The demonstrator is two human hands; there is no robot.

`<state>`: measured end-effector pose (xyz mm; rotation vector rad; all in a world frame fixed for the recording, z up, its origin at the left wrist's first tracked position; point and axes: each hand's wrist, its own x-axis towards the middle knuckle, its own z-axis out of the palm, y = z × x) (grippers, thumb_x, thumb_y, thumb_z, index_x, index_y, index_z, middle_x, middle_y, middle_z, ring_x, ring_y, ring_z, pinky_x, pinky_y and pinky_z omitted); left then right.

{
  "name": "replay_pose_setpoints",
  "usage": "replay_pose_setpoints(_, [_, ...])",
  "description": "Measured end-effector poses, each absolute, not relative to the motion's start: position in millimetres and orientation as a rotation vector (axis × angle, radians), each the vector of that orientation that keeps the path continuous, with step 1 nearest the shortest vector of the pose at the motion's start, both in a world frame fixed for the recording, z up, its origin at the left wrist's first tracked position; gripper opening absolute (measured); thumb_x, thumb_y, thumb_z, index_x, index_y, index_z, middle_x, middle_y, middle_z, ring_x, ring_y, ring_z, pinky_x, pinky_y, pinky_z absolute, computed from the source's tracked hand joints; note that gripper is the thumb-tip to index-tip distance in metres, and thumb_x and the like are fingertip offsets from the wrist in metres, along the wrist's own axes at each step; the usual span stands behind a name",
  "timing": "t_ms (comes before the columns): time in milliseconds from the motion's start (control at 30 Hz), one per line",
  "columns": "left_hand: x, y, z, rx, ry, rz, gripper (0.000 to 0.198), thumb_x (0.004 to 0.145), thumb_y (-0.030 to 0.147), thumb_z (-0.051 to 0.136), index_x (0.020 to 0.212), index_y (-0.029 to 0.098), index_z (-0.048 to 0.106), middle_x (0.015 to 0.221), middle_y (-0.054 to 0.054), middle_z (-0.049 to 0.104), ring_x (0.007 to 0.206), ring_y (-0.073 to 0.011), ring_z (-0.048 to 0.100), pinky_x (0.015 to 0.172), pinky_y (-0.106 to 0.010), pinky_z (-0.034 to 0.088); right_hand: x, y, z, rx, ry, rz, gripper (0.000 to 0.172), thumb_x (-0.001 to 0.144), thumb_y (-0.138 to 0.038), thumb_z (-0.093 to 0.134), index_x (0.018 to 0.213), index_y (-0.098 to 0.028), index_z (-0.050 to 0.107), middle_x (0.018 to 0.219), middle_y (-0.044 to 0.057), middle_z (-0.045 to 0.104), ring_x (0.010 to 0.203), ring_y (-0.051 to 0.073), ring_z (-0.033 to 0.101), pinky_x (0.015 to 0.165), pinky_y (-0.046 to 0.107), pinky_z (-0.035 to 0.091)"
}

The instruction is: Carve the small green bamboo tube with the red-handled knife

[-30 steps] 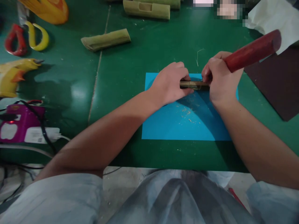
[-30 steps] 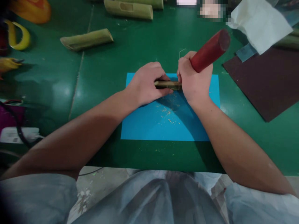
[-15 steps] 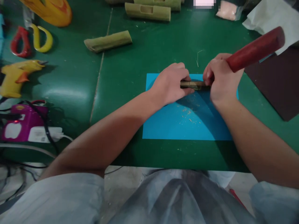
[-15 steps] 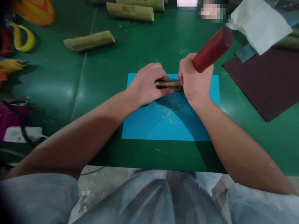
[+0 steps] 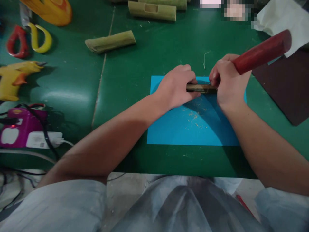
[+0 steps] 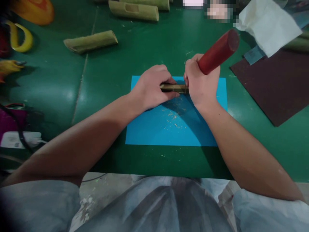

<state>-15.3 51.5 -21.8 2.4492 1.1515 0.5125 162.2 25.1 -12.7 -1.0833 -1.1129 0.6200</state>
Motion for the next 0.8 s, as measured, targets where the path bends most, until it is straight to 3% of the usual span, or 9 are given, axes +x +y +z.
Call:
replay_pose_setpoints(233, [-17.4, 53.2, -21.9, 2.455, 1.126, 0.513, 0.016, 0.097, 0.041, 0.090, 0.099, 0.031, 0.078, 0.122, -0.010, 0.083, 0.122, -0.0377, 0.079, 0.099, -0.054, 0.061, 174.9, 28.5, -24.0, -1.051, -1.261, 0.617, 0.033, 0.084, -0.018, 0.061, 0.057, -0.032, 0.047, 0.053, -0.005, 0.047, 0.049, 0.015, 0.037, 0.052, 0.033, 0.042])
replay_pose_setpoints(367, [-15.5, 50.3, -13.9, 2.472, 1.148, 0.464, 0.018, 0.096, 0.035, 0.094, 0.102, 0.028, 0.078, 0.124, -0.012, 0.083, 0.123, -0.0382, 0.079, 0.103, -0.054, 0.061, 177.4, 31.7, -33.9, -1.075, -1.304, 0.591, 0.045, 0.086, -0.006, 0.069, 0.058, -0.030, 0.044, 0.060, -0.006, 0.043, 0.057, 0.014, 0.038, 0.063, 0.033, 0.047])
replay_pose_setpoints(533, [-12.0, 47.0, -9.7, 2.458, 1.207, 0.415, 0.016, 0.098, 0.030, 0.096, 0.104, 0.024, 0.083, 0.125, -0.012, 0.083, 0.126, -0.0361, 0.080, 0.102, -0.049, 0.060, 173.8, 33.3, -37.4, -0.996, -1.232, 0.654, 0.056, 0.095, -0.014, 0.077, 0.058, -0.029, 0.038, 0.056, -0.007, 0.037, 0.052, 0.011, 0.034, 0.055, 0.031, 0.033])
replay_pose_setpoints(667, [-12.4, 47.8, -13.7, 2.467, 1.199, 0.438, 0.012, 0.100, 0.031, 0.093, 0.108, 0.025, 0.085, 0.122, -0.010, 0.082, 0.126, -0.0354, 0.080, 0.103, -0.048, 0.059, 171.6, 29.3, -28.2, -0.882, -1.145, 0.600, 0.049, 0.098, -0.021, 0.070, 0.058, -0.030, 0.044, 0.051, -0.007, 0.042, 0.045, 0.012, 0.034, 0.049, 0.032, 0.028])
replay_pose_setpoints(800, [-15.0, 49.3, -18.0, 2.477, 1.190, 0.451, 0.011, 0.102, 0.036, 0.089, 0.107, 0.027, 0.085, 0.118, -0.009, 0.081, 0.123, -0.0346, 0.080, 0.102, -0.048, 0.060, 173.0, 28.5, -24.8, -0.894, -1.161, 0.633, 0.040, 0.091, -0.017, 0.069, 0.058, -0.031, 0.051, 0.053, -0.005, 0.049, 0.047, 0.014, 0.041, 0.049, 0.032, 0.033])
